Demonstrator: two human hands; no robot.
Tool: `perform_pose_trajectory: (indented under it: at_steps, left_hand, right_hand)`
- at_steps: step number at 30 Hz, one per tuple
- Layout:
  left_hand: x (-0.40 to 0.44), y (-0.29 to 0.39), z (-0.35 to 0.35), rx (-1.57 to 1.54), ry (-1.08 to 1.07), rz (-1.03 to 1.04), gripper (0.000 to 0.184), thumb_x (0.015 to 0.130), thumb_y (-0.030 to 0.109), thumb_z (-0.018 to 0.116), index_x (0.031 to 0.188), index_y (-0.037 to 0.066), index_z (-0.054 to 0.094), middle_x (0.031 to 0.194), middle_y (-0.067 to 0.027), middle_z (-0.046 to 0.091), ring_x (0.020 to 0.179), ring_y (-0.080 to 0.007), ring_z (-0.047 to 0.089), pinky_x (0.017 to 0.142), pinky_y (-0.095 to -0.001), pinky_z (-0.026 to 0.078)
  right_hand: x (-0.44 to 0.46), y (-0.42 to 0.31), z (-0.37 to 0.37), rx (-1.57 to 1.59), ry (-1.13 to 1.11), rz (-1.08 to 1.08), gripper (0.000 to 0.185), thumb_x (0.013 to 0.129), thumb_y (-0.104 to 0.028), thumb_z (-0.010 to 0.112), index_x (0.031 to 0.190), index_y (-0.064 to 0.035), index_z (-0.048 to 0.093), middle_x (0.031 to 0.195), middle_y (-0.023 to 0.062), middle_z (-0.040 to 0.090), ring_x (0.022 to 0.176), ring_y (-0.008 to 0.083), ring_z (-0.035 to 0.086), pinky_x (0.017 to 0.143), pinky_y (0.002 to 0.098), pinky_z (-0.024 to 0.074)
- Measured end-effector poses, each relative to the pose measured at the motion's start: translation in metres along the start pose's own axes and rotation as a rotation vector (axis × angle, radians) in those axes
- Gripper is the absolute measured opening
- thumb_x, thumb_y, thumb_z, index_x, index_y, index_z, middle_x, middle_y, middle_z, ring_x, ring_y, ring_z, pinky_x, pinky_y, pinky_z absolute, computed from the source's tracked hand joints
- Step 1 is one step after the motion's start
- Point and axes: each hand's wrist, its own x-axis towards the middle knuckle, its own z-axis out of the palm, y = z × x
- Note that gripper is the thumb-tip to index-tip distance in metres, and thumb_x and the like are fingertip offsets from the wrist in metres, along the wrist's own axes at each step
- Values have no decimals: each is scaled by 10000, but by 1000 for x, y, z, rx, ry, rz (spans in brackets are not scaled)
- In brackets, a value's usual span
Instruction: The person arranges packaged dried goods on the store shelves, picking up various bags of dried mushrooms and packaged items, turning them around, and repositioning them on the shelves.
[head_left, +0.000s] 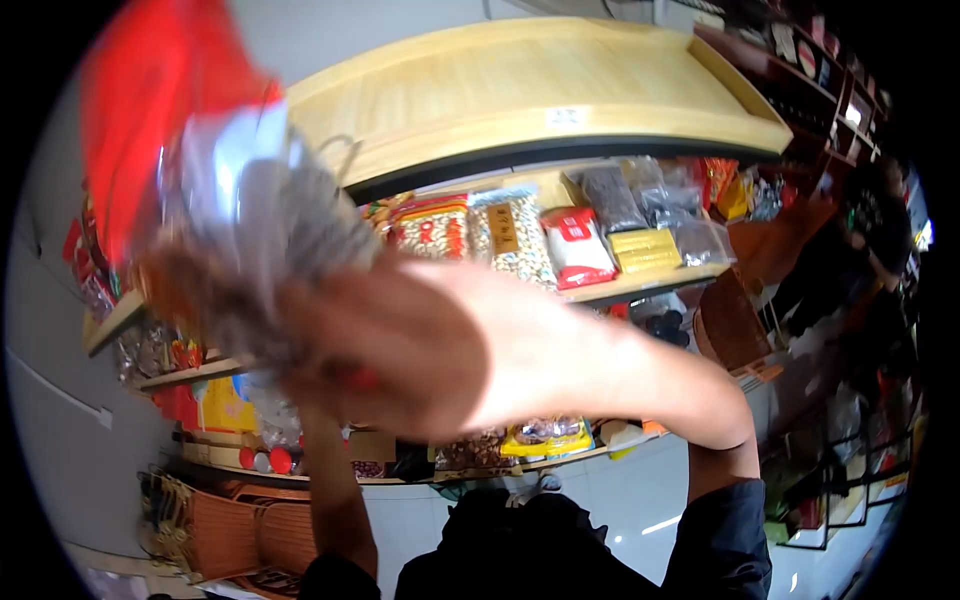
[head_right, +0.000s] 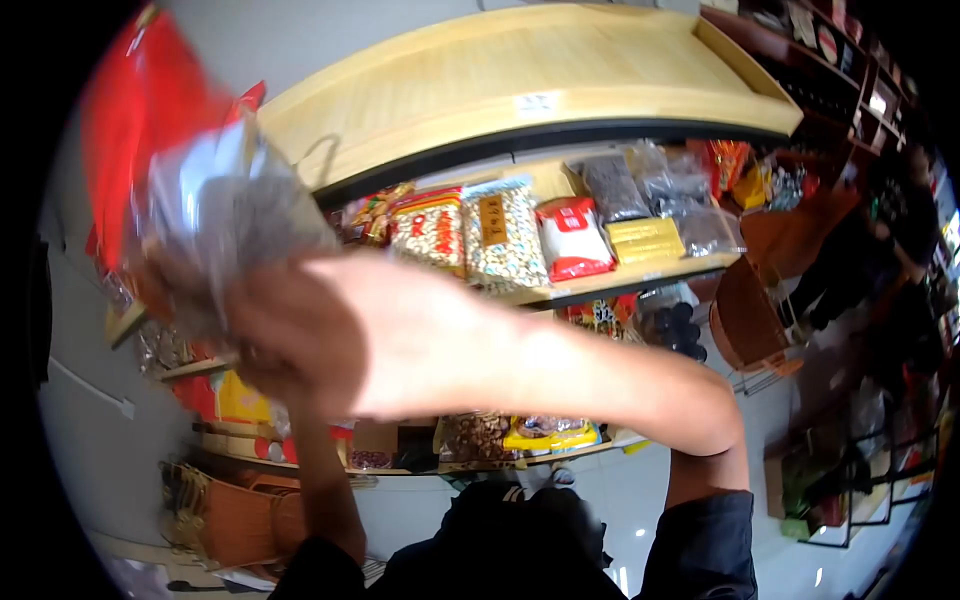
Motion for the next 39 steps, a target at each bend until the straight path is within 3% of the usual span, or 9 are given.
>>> perform_pose_trajectory:
  at_steps: [2, 4, 11, 14, 17, 28, 30, 36, 39]
  left_hand:
    - [-66, -4, -13, 62, 6, -129, 895, 730, 20, 780, 1404, 27, 192, 1321, -165, 453, 1141, -259, 545, 958, -371, 481]
    - [-127, -4, -26, 137, -14, -257, 886, 732, 34, 782, 1401, 24, 202, 1313, -169, 463, 1139, -260, 547, 955, -370, 481]
    - [-277, 16, -72, 349, -157, -577, 858, 738, 83, 787, 1391, 15, 235, 1285, -181, 496, 1134, -263, 557, 944, -367, 481]
    - [-315, 28, -85, 408, -251, -661, 847, 741, 104, 790, 1387, 10, 250, 1273, -186, 510, 1131, -265, 561, 940, -365, 481]
    - [-346, 41, -95, 462, -389, -730, 837, 744, 125, 792, 1382, 6, 264, 1260, -191, 524, 1129, -266, 565, 935, -364, 481]
    - [-373, 7, -77, 437, -915, -696, 811, 753, 195, 800, 1368, -7, 312, 1220, -208, 571, 1121, -271, 578, 920, -359, 481]
    - [-367, -8, -72, 316, -926, -902, 828, 745, 251, 809, 1358, -10, 318, 1225, -205, 582, 1114, -289, 594, 914, -371, 488]
    - [-333, -66, -54, 331, -919, -692, 755, 758, 184, 774, 1342, -15, 338, 1157, -240, 618, 1073, -316, 626, 908, -380, 494]
    - [-293, -57, -23, 453, -916, -449, 679, 773, 116, 749, 1323, -17, 375, 1126, -239, 627, 1004, -320, 649, 863, -375, 500]
  right_hand:
    - [-35, -27, -6, -176, 17, -109, 245, 752, -188, 658, 933, -24, 643, 1060, 141, 611, 893, 220, 610, 612, 301, 491]
    - [-74, -67, -9, -141, -129, -112, 296, 734, -234, 616, 955, -41, 641, 1064, 140, 613, 933, 218, 589, 737, 306, 463]
    - [-191, -191, 55, 277, -246, 93, 387, 804, -228, 526, 1155, -77, 595, 1200, 177, 540, 1057, 219, 566, 876, 336, 465]
    - [-230, -209, 80, 558, -264, 278, 491, 762, -166, 617, 1245, -103, 552, 1266, 227, 496, 1135, 315, 547, 942, 392, 449]
    - [-260, -220, 80, 699, -392, 512, 587, 728, -102, 636, 1302, -168, 529, 1300, 223, 478, 1171, 368, 521, 978, 417, 435]
    - [-337, -229, 53, 587, -326, 975, 528, 756, -21, 594, 1272, -121, 548, 1128, 174, 576, 1044, 356, 570, 883, 415, 484]
    - [-349, -217, 57, 603, -344, 1026, 536, 755, -19, 592, 1278, -125, 544, 1132, 181, 576, 1031, 360, 577, 887, 420, 486]
    - [-386, -192, 77, 497, -373, 1180, 548, 765, -18, 605, 1287, -164, 525, 1176, 174, 576, 1087, 354, 577, 917, 405, 494]
    - [-401, -174, 95, 549, -191, 1214, 526, 808, -125, 661, 1305, -209, 507, 1277, 148, 534, 1164, 345, 533, 921, 425, 485]
